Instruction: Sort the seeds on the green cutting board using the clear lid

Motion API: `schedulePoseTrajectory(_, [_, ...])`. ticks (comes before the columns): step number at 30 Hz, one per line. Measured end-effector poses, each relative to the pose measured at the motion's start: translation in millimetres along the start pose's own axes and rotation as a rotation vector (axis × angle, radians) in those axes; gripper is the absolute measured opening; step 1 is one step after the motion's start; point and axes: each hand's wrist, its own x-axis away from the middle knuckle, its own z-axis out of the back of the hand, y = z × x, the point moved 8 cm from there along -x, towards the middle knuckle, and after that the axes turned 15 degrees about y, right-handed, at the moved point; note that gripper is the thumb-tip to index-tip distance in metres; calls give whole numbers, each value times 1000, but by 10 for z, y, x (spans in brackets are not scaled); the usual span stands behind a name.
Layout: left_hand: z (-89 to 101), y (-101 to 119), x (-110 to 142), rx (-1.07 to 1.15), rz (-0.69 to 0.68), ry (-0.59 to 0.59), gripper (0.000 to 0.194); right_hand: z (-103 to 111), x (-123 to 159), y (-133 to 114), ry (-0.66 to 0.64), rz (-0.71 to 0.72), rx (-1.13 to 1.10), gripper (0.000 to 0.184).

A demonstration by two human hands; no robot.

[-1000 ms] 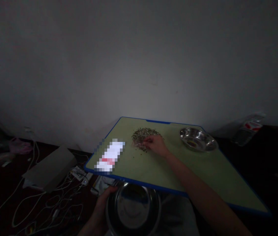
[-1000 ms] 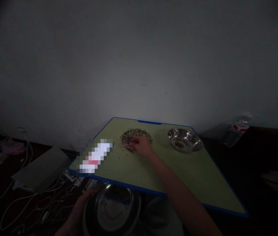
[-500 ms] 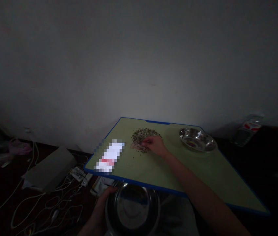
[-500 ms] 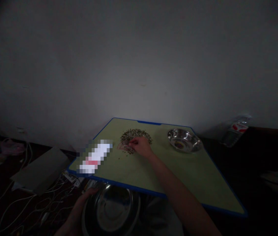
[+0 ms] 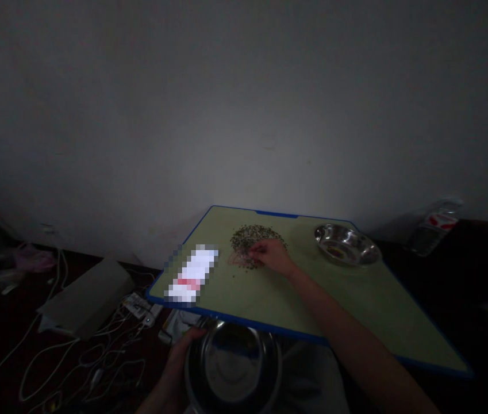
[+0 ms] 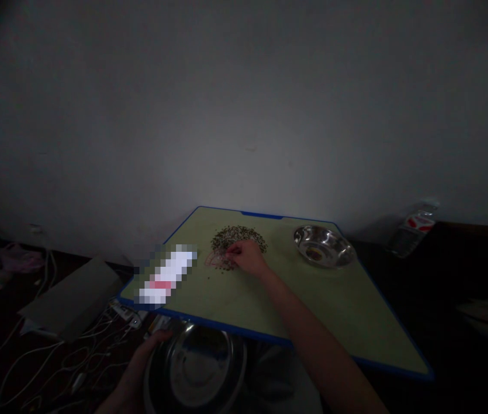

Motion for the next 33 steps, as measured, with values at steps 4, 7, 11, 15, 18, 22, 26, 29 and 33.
schedulePoseTrajectory(4, [-20,-3,33,7,19,9,15,-16,10,-13,-38,-23,-24,17])
schedulePoseTrajectory(7, [-40,-13,49,5,28,-15,18,-10,1,11,-25,-26,-38,18])
schedulePoseTrajectory(11, [-40,-23,73,-23,40,-21,21,-42,4,43,-42,-15,-53,14])
schedulePoseTrajectory(15, [-62,24,114,-5,9,-23,17,-74,29,50,-79,-55,-95,11])
schedulePoseTrajectory(18, [-68,-22,105,2,67,-25,18,-72,48,29,-94,-82,-137,12])
schedulePoseTrajectory(22, [-66,-36,83,-2,67,-34,19,-64,60,25,-98,-107,-148,13])
schedulePoseTrajectory(26, [-42,-29,82,-32,52,-14,22,-80,64,30,-116,-119,-183,15])
schedulePoseTrajectory(29, [-58,-20,78,-22,46,-40,21,-72,62,27,-104,-107,-178,15])
schedulePoseTrajectory(33, [-41,2,61,14,20,-6,15,-80,74,30,-108,-111,-164,14])
